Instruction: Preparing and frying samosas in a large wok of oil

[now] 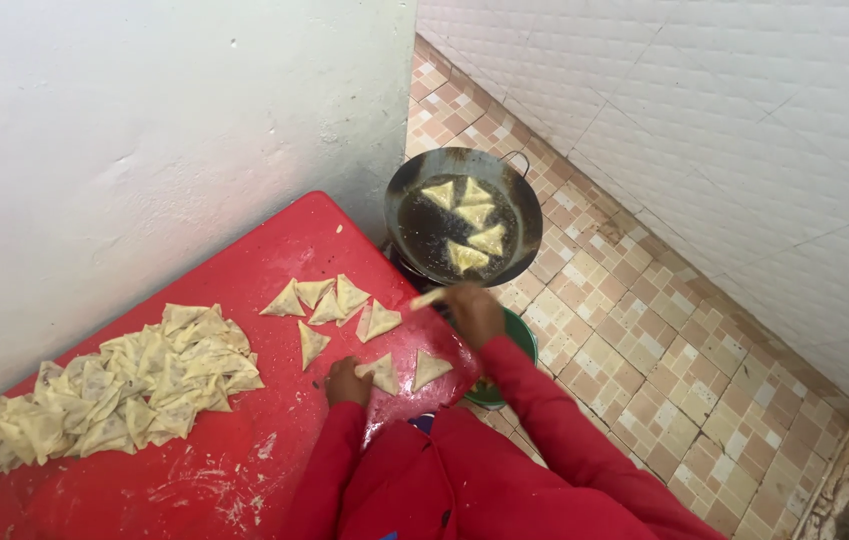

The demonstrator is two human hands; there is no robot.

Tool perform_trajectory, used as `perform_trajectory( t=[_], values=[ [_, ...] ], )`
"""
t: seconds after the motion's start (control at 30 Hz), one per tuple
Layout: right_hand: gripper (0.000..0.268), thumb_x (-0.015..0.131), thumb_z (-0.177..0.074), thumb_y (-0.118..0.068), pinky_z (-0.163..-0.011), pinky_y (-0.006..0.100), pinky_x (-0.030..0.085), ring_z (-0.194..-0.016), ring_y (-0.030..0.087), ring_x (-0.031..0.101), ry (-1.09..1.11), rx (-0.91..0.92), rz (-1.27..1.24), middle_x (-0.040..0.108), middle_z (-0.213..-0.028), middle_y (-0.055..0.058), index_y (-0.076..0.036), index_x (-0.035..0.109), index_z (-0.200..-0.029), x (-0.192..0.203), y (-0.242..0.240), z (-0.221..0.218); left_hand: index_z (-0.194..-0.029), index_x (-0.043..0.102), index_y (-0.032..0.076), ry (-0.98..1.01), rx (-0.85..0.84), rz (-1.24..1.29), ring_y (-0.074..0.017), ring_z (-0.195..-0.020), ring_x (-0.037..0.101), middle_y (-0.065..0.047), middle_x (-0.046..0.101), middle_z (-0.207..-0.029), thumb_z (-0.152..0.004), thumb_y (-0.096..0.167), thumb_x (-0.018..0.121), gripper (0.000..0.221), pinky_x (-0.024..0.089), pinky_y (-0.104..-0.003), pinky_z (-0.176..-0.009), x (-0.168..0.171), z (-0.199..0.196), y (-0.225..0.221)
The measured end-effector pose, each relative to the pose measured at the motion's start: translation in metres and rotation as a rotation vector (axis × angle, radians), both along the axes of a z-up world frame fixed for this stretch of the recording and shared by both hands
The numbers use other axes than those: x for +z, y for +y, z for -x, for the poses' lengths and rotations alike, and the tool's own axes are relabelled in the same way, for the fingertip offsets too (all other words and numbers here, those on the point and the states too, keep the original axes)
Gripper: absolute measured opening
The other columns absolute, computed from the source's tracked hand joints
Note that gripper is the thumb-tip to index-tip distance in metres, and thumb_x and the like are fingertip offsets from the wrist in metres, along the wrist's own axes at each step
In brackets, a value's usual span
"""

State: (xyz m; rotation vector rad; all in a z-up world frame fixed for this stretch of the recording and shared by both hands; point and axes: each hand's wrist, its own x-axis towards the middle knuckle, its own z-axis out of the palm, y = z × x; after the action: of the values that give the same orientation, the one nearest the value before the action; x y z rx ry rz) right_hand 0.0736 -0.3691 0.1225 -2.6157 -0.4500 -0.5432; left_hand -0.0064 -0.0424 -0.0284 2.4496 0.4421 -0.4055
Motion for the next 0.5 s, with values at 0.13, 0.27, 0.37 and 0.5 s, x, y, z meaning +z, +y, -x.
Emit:
perform_trajectory(
  t=[0.13, 0.27, 0.37, 0.5],
  values=[
    [0.007, 0.08, -0.1, -0.035, -0.077, 0.046, 0.061, -0.085, 0.026, 0.075, -0.16, -0.214, 0.248, 0.075, -0.09, -0.001, -0.028, 0.082, -0.102, -0.05, -0.056, -0.064, -0.141, 0.075, 0.03, 0.136, -0.073, -0.092, -0.0406, -0.138, 0.066, -0.002, 0.069, -0.144, -0.087, 0.056, 0.091, 0.062, 0.06, -0.059, -0.112, 0.017, 0.002, -0.008],
    [0.007, 0.078, -0.095, -0.032, -0.072, 0.043, 0.058, -0.077, 0.023, 0.075, -0.188, -0.288, 0.426, 0.072, -0.081, -0.005, -0.029, 0.078, -0.089, -0.093, -0.086, -0.092, -0.125, 0.08, 0.026, 0.201, -0.112, -0.119, -0.0375, -0.142, 0.063, -0.002, 0.069, -0.141, -0.091, 0.056, 0.09, 0.046, 0.055, -0.054, -0.117, 0.041, 0.008, -0.01],
    [0.011, 0.08, -0.09, -0.029, -0.068, 0.044, 0.059, -0.072, 0.026, 0.075, -0.191, -0.284, 0.424, 0.072, -0.073, 0.0, -0.025, 0.079, -0.08, -0.104, -0.083, -0.085, -0.116, 0.078, 0.027, 0.196, -0.141, -0.063, -0.0362, -0.14, 0.064, -0.002, 0.071, -0.133, -0.09, 0.056, 0.087, 0.04, 0.055, -0.052, -0.117, 0.036, 0.015, -0.009],
    [0.011, 0.078, -0.095, -0.025, -0.071, 0.047, 0.062, -0.078, 0.029, 0.077, -0.067, -0.277, 0.352, 0.075, -0.077, 0.004, -0.022, 0.08, -0.084, -0.146, -0.075, -0.062, -0.11, 0.076, 0.034, 0.158, 0.053, 0.285, -0.0283, -0.129, 0.077, 0.002, 0.083, -0.121, -0.087, 0.051, 0.091, 0.032, 0.063, -0.042, -0.11, 0.028, 0.024, -0.016]
  ],
)
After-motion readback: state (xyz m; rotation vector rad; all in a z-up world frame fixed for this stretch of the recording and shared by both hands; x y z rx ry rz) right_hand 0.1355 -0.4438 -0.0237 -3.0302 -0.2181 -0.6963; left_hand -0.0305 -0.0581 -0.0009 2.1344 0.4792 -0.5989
